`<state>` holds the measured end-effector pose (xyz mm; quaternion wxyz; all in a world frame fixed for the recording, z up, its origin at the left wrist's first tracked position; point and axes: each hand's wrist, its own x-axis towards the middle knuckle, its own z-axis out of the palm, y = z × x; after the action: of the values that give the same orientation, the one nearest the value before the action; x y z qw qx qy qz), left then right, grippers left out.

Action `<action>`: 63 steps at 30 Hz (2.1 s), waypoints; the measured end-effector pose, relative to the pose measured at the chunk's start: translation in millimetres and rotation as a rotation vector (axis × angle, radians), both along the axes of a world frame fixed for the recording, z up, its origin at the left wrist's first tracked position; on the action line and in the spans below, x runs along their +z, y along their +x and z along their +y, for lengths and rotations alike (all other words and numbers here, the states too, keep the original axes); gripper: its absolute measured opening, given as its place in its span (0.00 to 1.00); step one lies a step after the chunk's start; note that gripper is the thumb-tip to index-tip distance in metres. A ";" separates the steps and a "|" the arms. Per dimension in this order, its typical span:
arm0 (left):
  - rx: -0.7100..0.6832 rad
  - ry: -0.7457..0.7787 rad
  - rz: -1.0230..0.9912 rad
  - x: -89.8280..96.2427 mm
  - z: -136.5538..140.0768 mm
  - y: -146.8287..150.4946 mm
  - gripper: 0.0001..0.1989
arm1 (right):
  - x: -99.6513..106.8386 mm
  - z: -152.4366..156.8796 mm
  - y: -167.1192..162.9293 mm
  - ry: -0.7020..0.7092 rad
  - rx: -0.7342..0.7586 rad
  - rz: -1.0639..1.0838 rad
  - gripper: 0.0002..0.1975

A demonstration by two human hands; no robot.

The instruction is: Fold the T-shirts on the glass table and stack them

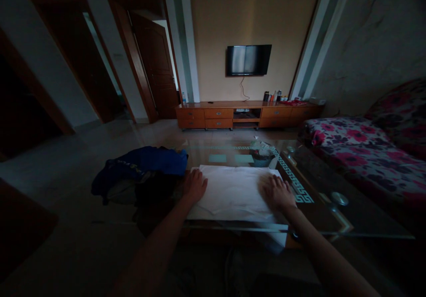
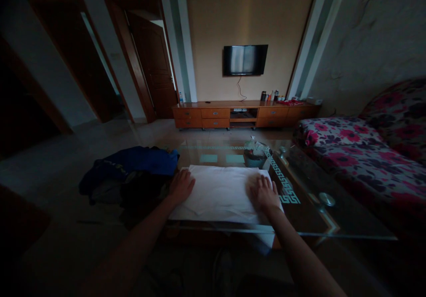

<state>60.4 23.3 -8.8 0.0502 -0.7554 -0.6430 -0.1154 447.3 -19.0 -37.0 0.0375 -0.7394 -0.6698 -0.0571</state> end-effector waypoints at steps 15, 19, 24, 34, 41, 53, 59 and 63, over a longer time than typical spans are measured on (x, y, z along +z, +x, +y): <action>-0.014 -0.126 -0.001 -35.1 73.6 -32.0 0.30 | -21.2 77.1 12.5 0.020 -0.059 0.140 0.40; 0.019 -0.162 -0.030 -34.9 73.6 -28.4 0.33 | -20.8 81.0 9.0 -0.037 -0.011 0.165 0.41; 0.098 -0.150 -0.038 -34.3 72.7 -32.4 0.35 | -26.2 81.0 20.1 -0.054 -0.089 0.192 0.45; 0.084 -0.043 -0.048 -14.8 55.1 -33.6 0.30 | -1.6 62.0 10.0 0.059 -0.085 0.093 0.36; 0.139 -0.176 -0.018 16.1 -6.8 -28.8 0.27 | 17.3 6.1 -13.7 0.026 0.031 0.080 0.34; 0.309 -0.331 -0.032 42.1 -92.0 -53.4 0.19 | 68.9 -68.6 -76.2 -0.244 0.126 0.268 0.34; 0.363 -0.378 -0.104 37.8 -98.3 -58.8 0.21 | 85.9 -79.3 -90.7 -0.243 0.187 0.318 0.34; 0.375 -0.385 -0.131 34.2 -91.7 -55.1 0.20 | 88.4 -80.9 -91.7 -0.294 0.201 0.338 0.34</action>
<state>5.3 -68.4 25.4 -0.1153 -0.6099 -0.7836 -0.0284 355.6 -99.9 51.4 0.0463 -0.6655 -0.7254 0.1697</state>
